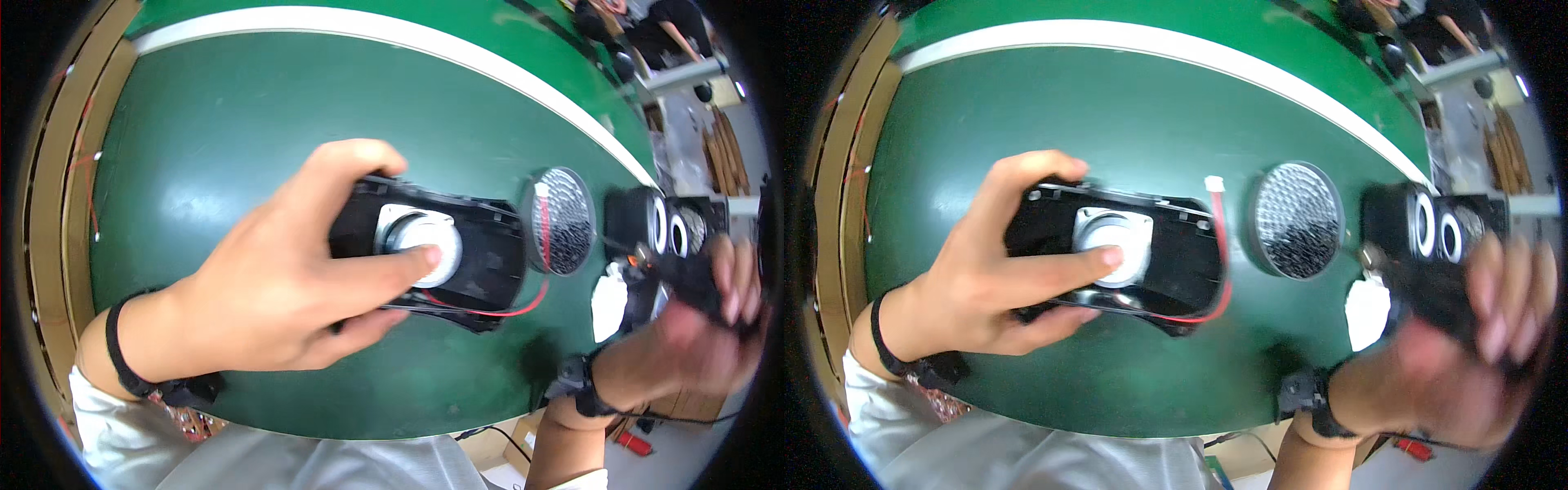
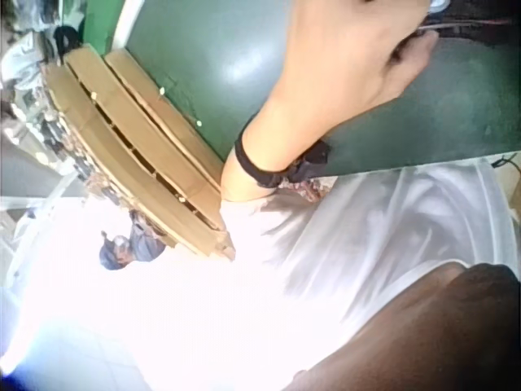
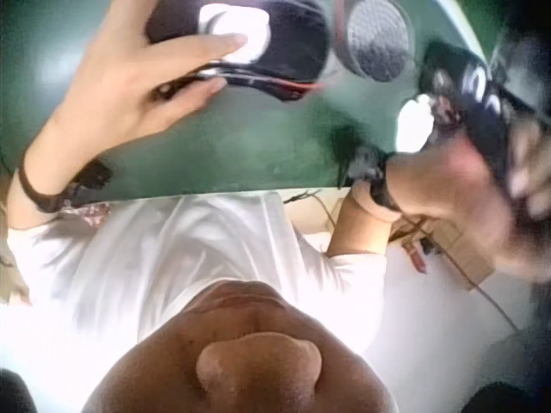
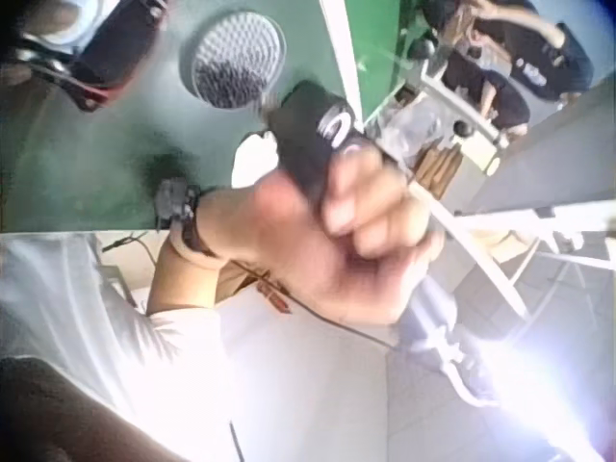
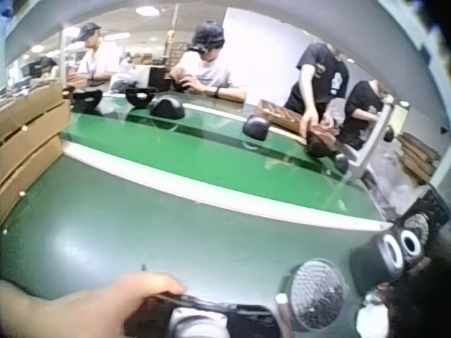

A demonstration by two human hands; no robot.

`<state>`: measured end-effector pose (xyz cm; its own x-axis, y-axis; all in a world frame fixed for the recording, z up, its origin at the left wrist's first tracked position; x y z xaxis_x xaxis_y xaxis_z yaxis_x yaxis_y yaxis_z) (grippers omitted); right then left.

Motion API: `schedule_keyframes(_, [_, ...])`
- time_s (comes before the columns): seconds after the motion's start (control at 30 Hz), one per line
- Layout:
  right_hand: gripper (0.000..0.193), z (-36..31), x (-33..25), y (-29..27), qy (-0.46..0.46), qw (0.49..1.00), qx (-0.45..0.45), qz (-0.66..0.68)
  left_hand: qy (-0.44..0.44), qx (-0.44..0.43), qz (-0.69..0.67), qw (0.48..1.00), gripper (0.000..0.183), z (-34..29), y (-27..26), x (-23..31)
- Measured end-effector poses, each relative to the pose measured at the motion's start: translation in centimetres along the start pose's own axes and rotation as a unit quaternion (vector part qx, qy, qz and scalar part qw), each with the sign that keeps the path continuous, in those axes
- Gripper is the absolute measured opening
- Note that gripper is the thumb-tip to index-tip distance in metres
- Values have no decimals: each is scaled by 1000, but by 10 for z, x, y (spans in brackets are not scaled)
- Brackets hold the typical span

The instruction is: Assembling electronic speakers on an industrial assembly line, placing components into housings and securing them with an electric screwdriver.

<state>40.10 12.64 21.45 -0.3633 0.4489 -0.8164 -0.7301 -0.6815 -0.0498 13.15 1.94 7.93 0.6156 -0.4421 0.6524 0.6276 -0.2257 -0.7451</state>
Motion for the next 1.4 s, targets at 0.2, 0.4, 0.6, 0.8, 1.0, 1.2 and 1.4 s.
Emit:
schedule_keyframes(0.2, [13, -7, 92, 9, -13, 994, 102, -20, 5, 6, 47, 999, 44, -5, 0, -7])
schedule_keyframes(0.4, [18, -10, 107, 12, -9, 989, 147, -26, 12, -9, 58, 998, 46, -3, 0, -7])
schedule_keyframes(0.6, [19, -10, 103, 24, 77, 985, 147, -53, -3, -22, 80, 997, 49, -4, -2, -6])
schedule_keyframes(0.8, [16, -13, 111, 23, 102, 980, 167, -43, -5, -23, 82, 996, 50, -4, -2, -6])
schedule_keyframes(1.0, [18, -17, 121, 22, 89, 977, 163, 100, -6, -28, 82, 996, 49, -5, -2, -7])
schedule_keyframes(1.2, [20, -17, 125, 22, 75, 971, 150, 169, -6, -22, 81, 996, 49, -5, -1, -6])
schedule_keyframes(1.4, [17, -9, 88, 13, 12, 995, 100, 14, 3, -1, 56, 998, 51, -9, -1, -13])
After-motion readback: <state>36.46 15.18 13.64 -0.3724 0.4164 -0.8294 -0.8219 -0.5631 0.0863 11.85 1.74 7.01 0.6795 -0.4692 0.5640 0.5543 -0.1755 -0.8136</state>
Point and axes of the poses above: each hand's wrist, its own z-axis towards the middle knuckle, its own y-axis out of the palm, x = y × z, the point moved 6 cm from there along z, towards the middle knuckle, and after that the axes turned 14 degrees about -x, right-handed, at the moved point
